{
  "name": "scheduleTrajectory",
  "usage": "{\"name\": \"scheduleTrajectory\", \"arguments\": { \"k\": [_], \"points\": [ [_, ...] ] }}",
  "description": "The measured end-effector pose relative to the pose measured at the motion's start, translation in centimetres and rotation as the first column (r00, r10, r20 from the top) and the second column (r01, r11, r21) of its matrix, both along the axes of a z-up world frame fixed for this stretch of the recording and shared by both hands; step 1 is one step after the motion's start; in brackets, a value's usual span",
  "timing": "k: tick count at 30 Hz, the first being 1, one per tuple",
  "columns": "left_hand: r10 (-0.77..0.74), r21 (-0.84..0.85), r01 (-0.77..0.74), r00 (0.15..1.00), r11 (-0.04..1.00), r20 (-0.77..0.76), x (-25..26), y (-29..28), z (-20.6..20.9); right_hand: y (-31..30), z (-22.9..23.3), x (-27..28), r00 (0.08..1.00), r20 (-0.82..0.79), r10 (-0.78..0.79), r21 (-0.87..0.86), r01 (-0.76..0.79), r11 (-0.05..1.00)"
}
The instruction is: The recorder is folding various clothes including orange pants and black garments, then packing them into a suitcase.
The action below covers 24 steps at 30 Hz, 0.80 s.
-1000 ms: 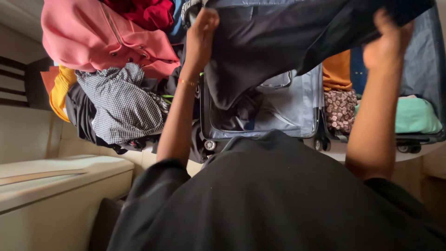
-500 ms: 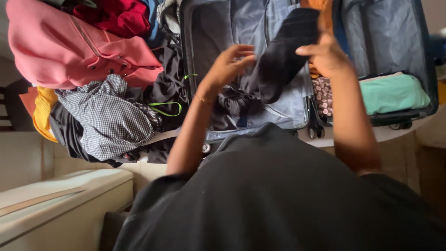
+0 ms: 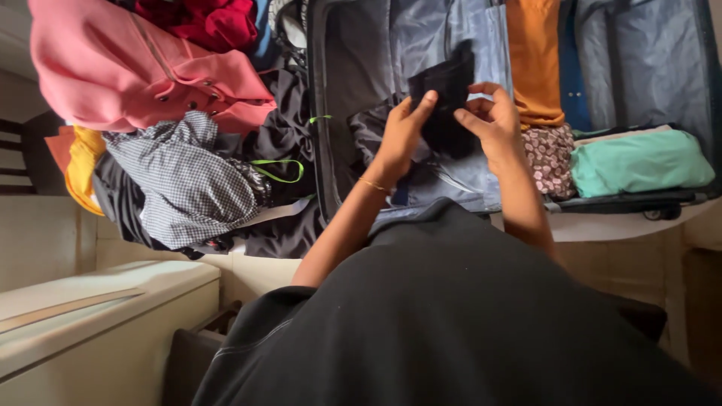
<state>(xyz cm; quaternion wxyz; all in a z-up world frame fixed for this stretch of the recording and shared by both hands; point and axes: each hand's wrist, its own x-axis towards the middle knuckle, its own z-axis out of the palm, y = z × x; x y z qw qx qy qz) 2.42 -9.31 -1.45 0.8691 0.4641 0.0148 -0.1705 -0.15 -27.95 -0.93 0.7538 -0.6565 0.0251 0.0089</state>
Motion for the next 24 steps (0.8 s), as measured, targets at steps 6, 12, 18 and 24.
{"name": "scheduleTrajectory", "arguments": {
  "k": [6, 12, 18, 24],
  "points": [
    [-0.206, 0.129, 0.228, 0.965, 0.965, -0.162, 0.3, 2.5, -2.0, -2.9, -1.2, -1.0, 0.994, -0.009, 0.112, -0.028, -0.113, 0.993],
    [-0.356, 0.006, 0.356, 0.934, 0.934, -0.019, 0.1, 2.7, -2.0, 2.8, 8.9, -1.4, 0.884, 0.401, 0.240, -0.385, -0.075, 0.920],
    [-0.208, -0.151, 0.215, 0.976, 0.965, 0.061, 0.9, 5.4, 1.2, -0.4, 1.5, 2.0, 0.998, -0.019, 0.052, -0.082, -0.053, 0.995],
    [0.160, -0.166, -0.197, 0.964, 0.966, -0.211, 2.4, 13.6, 0.4, -7.2, 2.2, 2.5, 0.942, 0.145, -0.303, 0.136, 0.284, 0.949]
  ]
}}
